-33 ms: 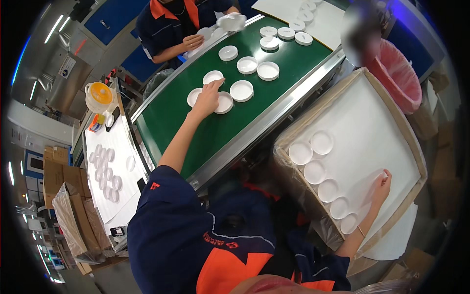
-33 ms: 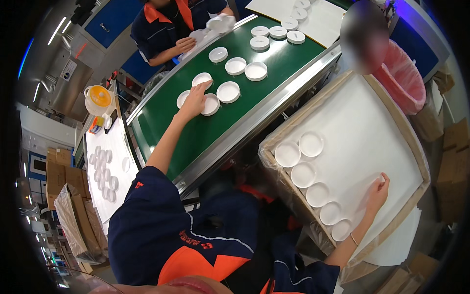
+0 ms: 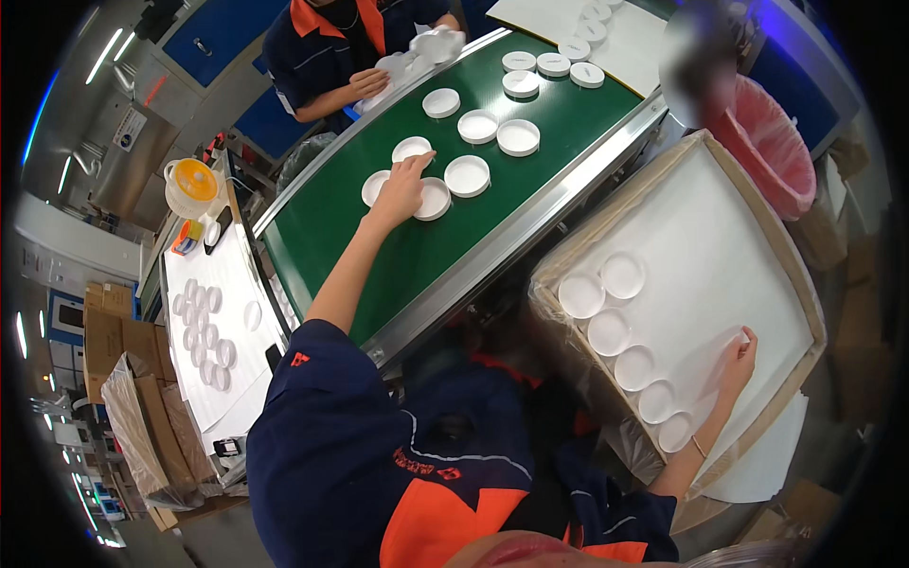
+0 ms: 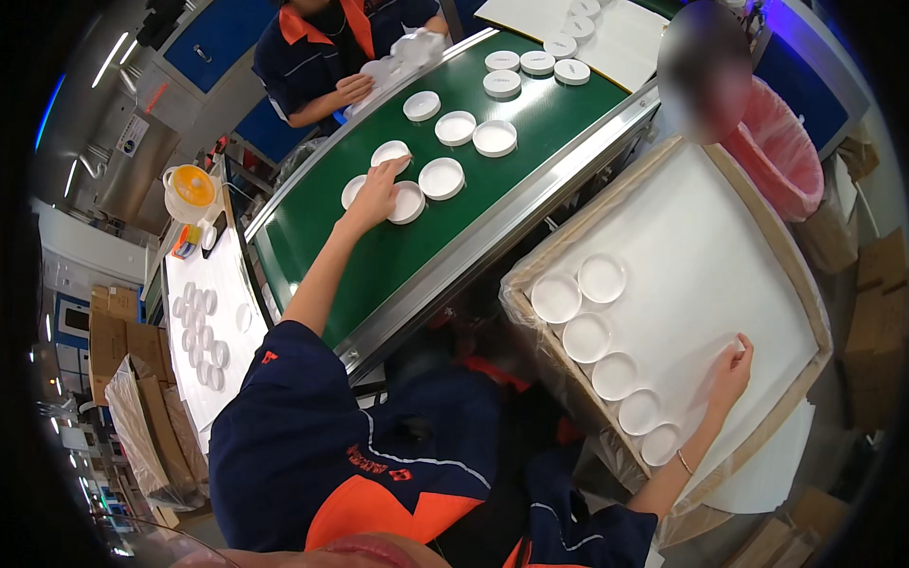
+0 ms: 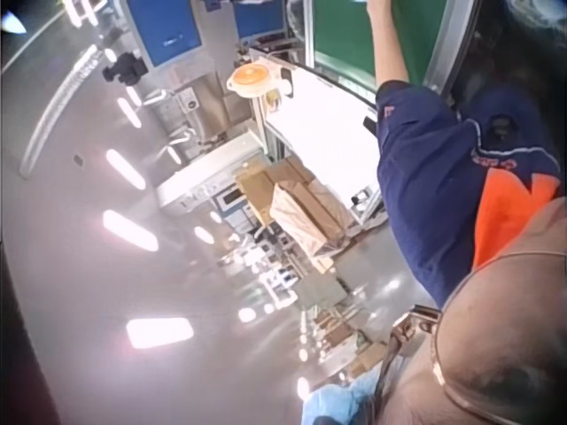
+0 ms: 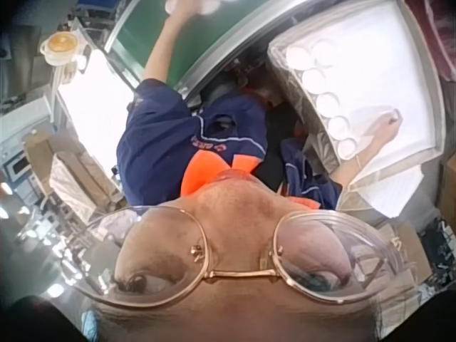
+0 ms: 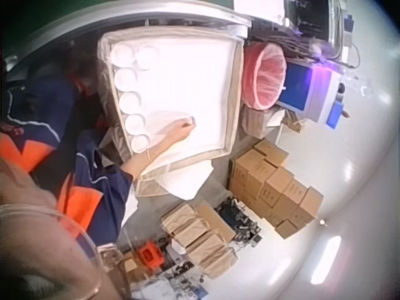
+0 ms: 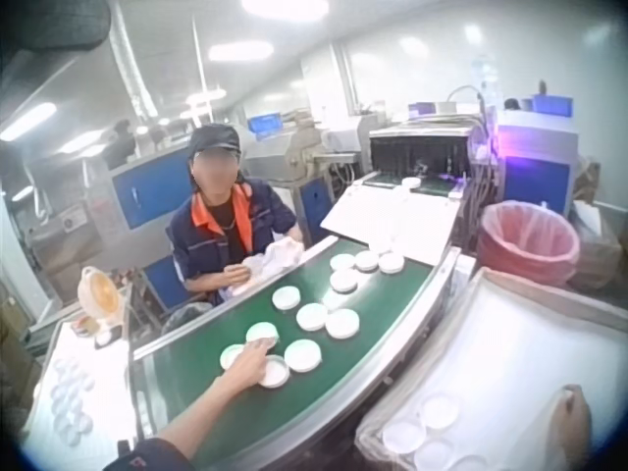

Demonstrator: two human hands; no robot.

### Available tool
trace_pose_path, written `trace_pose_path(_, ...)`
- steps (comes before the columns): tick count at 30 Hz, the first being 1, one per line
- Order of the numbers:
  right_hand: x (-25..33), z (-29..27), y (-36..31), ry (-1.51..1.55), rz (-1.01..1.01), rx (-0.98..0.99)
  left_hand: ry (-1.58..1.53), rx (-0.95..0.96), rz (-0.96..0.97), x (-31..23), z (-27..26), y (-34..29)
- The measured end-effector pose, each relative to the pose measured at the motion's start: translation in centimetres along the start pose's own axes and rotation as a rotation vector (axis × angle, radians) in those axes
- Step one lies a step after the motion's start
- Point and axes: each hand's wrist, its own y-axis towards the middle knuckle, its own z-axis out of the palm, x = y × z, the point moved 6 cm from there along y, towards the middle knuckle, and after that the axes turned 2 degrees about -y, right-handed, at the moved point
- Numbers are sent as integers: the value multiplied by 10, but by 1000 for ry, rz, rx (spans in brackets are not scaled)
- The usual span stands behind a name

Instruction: Picking up plastic lids from a conveyor belt and arranging them in a cardboard box.

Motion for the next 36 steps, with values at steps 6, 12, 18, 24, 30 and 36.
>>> trace_pose_path(6, -10, 1, 0, 10, 25, -6, -97, 118, 24, -14, -16, 6)
trace_pose_path(12, -6, 2, 1, 3, 13, -2, -10, 250, 85, -41, -4, -2)
trace_pose_path(18, -5, 1, 0, -1, 11, -8, 8, 189, 43, -37, -5, -9)
trace_pose_path(24, -5, 2, 2, 41, 14, 12, -168, 100, 0, -48, -29, -12)
trace_pose_path(30, -11, -1, -2, 36, 18, -8, -1660, -238, -349, -118, -41, -26)
trace_pose_path(36, -3, 1, 3, 8, 20, 0, -2636, 248, -381, -230, 5, -47)
